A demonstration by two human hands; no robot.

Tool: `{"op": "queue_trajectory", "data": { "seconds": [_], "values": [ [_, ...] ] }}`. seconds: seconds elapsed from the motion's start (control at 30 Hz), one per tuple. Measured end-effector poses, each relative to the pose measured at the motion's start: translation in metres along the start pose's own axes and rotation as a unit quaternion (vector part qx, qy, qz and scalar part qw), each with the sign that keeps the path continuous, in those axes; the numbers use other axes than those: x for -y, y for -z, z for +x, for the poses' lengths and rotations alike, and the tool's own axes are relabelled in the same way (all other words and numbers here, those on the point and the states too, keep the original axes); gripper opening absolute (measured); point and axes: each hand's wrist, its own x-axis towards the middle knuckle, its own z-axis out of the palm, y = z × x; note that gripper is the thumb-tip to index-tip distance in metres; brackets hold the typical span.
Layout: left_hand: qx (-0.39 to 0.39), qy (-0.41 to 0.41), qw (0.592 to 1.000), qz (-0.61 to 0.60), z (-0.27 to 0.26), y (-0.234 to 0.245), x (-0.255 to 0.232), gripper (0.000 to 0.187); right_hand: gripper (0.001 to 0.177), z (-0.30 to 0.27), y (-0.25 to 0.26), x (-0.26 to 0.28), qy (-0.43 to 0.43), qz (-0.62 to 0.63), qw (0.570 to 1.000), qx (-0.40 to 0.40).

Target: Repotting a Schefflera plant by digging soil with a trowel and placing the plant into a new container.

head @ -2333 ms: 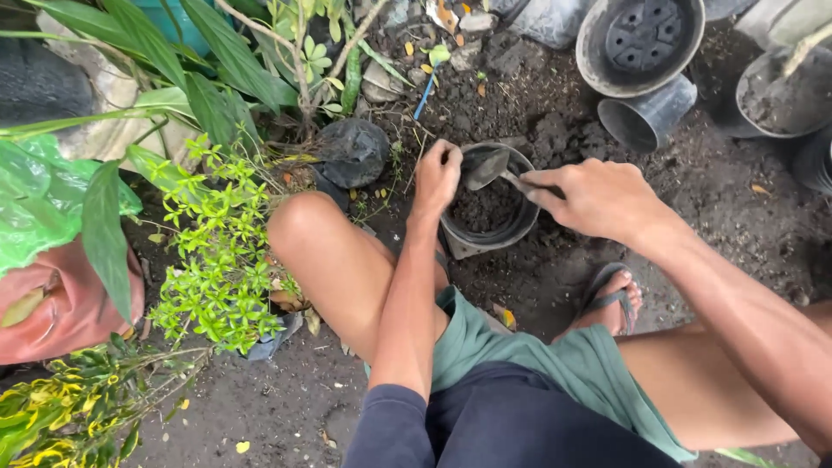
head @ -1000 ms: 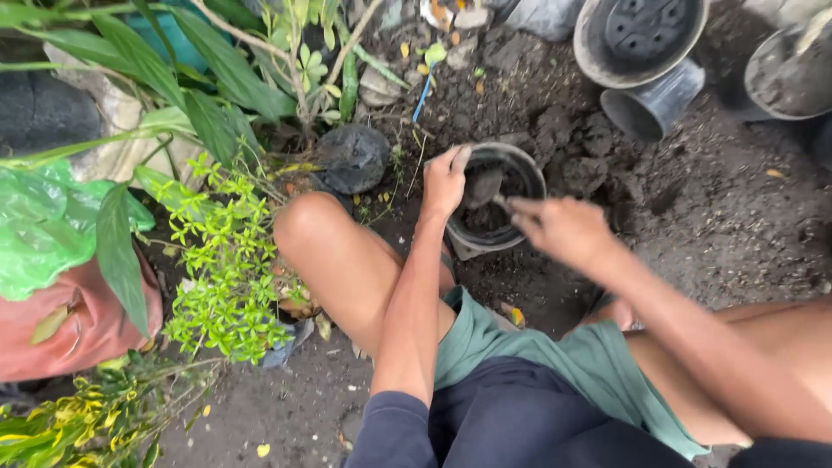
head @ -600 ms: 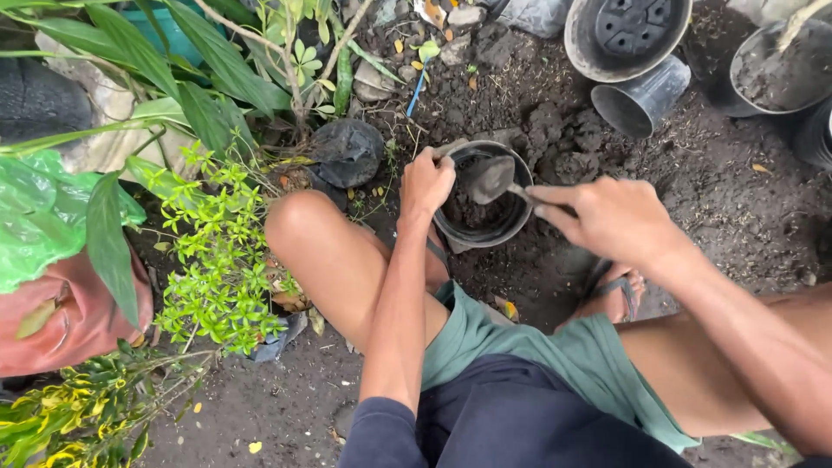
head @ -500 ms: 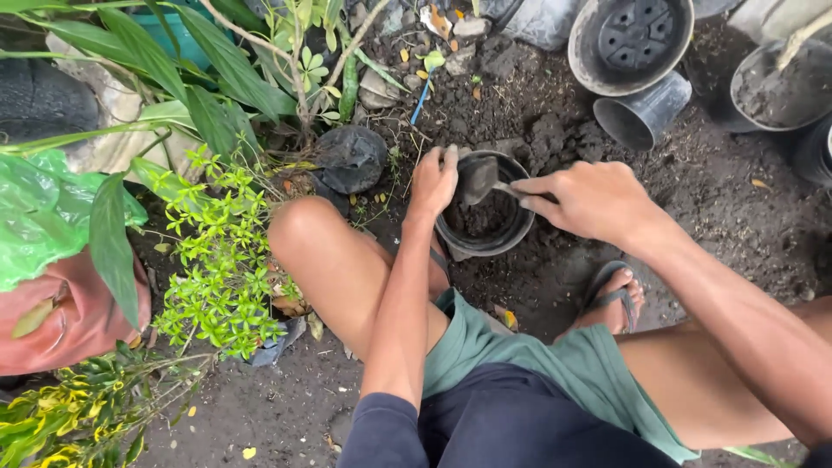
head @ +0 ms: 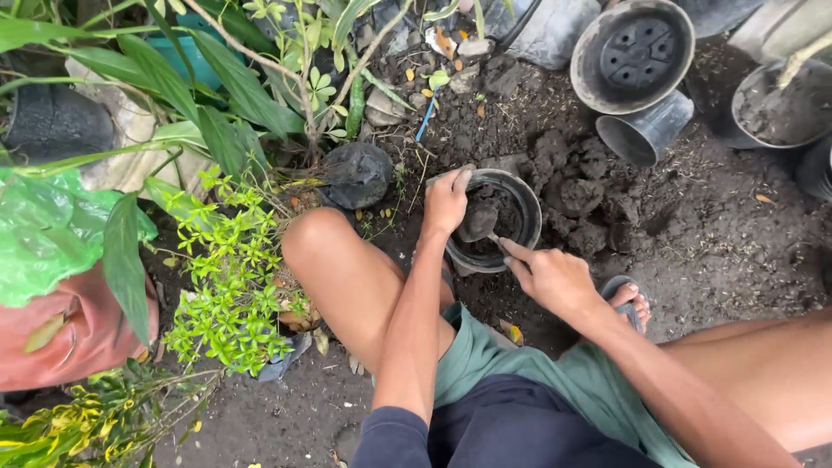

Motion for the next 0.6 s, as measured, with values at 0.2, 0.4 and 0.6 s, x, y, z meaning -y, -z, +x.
{"op": "queue_trajectory", "data": {
  "seconds": [0.2, 0.4, 0.6],
  "values": [
    [0.002, 0.048, 0.995, 0.089, -0.006, 0.005, 0.011, 0.043, 0.035, -0.029, 0.080, 0.020, -0.028, -0.044, 0.999, 0.013],
    [0.014, -0.044, 0.996, -0.077, 0.007, -0.006, 0.007, 0.045, 0.038, 0.010, 0.117, 0.012, -0.004, -0.158, 0.987, 0.033],
    [0.076, -0.008, 0.989, -0.126, -0.020, -0.001, -0.014, 0.081, 0.041, 0.061, 0.073, -0.003, -0.051, -0.024, 0.993, 0.101]
  ]
}}
